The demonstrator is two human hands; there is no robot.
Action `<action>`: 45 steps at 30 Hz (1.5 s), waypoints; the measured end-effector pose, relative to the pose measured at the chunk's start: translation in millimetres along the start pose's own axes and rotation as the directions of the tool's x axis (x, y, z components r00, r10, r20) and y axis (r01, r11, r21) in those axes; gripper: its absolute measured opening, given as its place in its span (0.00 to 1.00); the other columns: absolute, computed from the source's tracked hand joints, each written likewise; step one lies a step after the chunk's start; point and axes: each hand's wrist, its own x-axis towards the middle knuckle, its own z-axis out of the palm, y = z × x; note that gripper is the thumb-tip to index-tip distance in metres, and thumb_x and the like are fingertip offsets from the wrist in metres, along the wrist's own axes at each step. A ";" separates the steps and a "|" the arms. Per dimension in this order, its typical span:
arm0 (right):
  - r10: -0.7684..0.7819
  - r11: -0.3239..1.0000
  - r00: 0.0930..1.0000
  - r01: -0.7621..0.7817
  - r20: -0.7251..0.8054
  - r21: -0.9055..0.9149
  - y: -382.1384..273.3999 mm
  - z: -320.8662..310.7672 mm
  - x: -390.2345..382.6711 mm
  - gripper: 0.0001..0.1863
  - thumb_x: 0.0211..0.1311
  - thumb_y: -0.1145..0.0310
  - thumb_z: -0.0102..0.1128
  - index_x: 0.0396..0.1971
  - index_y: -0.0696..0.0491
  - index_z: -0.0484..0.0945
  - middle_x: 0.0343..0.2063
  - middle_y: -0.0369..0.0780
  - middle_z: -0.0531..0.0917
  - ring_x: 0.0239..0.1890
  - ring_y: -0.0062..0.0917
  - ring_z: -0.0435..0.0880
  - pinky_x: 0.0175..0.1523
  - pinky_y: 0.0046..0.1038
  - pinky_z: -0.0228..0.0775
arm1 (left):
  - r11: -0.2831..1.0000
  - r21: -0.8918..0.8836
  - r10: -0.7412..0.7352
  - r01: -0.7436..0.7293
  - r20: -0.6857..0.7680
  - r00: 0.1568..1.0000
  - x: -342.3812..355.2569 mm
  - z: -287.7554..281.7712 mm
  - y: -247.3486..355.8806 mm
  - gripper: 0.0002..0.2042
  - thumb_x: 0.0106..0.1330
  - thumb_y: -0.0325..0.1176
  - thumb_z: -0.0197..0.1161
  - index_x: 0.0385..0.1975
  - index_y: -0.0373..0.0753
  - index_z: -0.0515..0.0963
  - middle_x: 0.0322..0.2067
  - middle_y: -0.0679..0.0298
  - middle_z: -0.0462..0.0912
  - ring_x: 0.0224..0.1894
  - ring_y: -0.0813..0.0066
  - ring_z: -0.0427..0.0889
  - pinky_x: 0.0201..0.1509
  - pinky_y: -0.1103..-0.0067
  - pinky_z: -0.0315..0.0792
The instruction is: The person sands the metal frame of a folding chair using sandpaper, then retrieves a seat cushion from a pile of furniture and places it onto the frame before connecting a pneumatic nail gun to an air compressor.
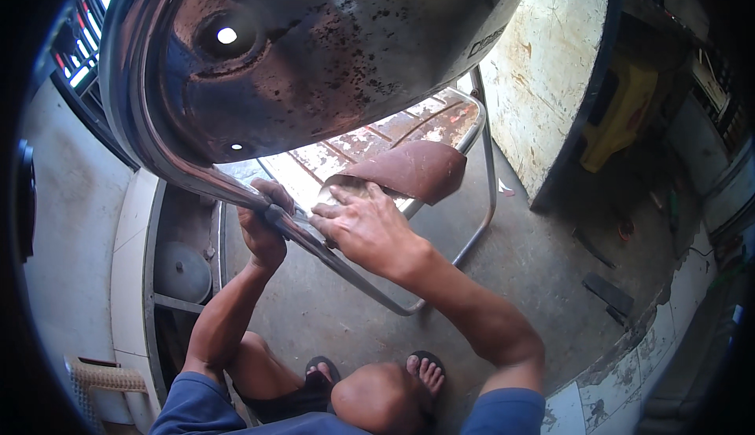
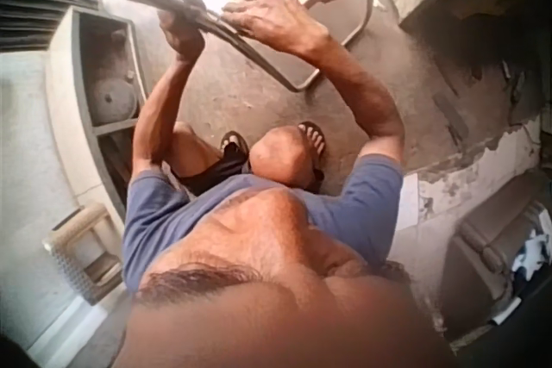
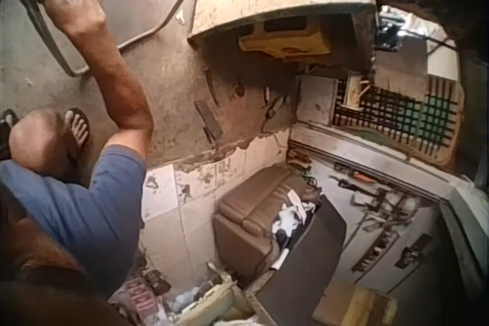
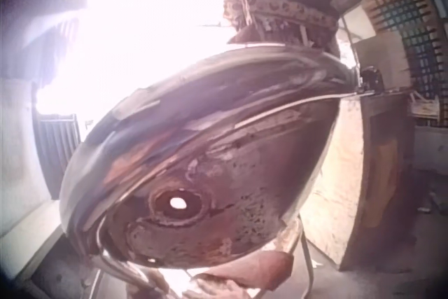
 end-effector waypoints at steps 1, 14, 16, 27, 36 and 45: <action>0.009 1.000 1.000 -0.009 0.009 0.010 -2.9 -0.5 -4.4 0.23 0.65 0.70 0.45 0.58 0.40 0.75 0.59 0.33 0.76 0.65 0.31 0.70 0.68 0.48 0.57 | 1.000 -0.024 -0.003 0.006 0.108 0.994 -1.7 -11.9 -2.0 0.28 0.75 0.55 0.31 0.34 0.36 0.71 0.24 0.67 0.73 0.26 0.81 0.69 0.28 0.81 0.63; 0.054 0.999 0.994 -0.055 0.096 0.002 -6.8 -24.3 -7.1 0.22 0.66 0.70 0.44 0.57 0.41 0.76 0.60 0.32 0.76 0.66 0.30 0.69 0.70 0.48 0.55 | 1.000 -0.009 -0.024 0.023 -0.061 0.998 -11.8 6.7 3.1 0.27 0.75 0.56 0.32 0.34 0.38 0.70 0.28 0.67 0.71 0.28 0.82 0.67 0.31 0.82 0.61; 0.034 0.999 0.999 -0.034 0.035 -0.016 -1.1 -11.6 6.6 0.20 0.67 0.69 0.45 0.57 0.41 0.76 0.59 0.32 0.76 0.66 0.31 0.69 0.69 0.50 0.55 | 0.992 0.114 0.066 -0.049 -0.147 0.987 -4.5 16.8 15.0 0.24 0.73 0.53 0.32 0.25 0.39 0.63 0.25 0.65 0.65 0.29 0.77 0.64 0.36 0.78 0.60; -0.073 0.994 0.995 0.066 0.073 0.092 16.3 8.8 49.4 0.16 0.68 0.63 0.45 0.49 0.42 0.81 0.53 0.31 0.80 0.63 0.31 0.72 0.68 0.53 0.53 | 0.962 0.249 0.135 -0.109 -0.089 0.987 6.5 13.2 15.3 0.22 0.68 0.52 0.35 0.25 0.38 0.64 0.27 0.63 0.64 0.33 0.74 0.63 0.40 0.76 0.59; -0.157 0.954 0.969 0.099 0.191 0.282 40.5 1.8 60.0 0.24 0.58 0.72 0.53 0.54 0.36 0.79 0.61 0.44 0.73 0.68 0.31 0.65 0.73 0.49 0.45 | 0.965 0.223 0.160 -0.135 -0.100 0.982 2.1 21.5 12.4 0.23 0.75 0.50 0.32 0.27 0.38 0.65 0.29 0.65 0.64 0.32 0.76 0.64 0.37 0.78 0.60; -0.075 0.990 0.944 0.031 0.320 0.139 16.7 7.5 95.2 0.20 0.66 0.64 0.46 0.55 0.37 0.78 0.60 0.40 0.75 0.67 0.34 0.66 0.72 0.44 0.53 | 0.979 0.202 0.060 -0.020 -0.196 0.979 -16.6 11.1 -2.0 0.21 0.76 0.45 0.32 0.32 0.37 0.68 0.32 0.63 0.67 0.34 0.73 0.66 0.43 0.75 0.61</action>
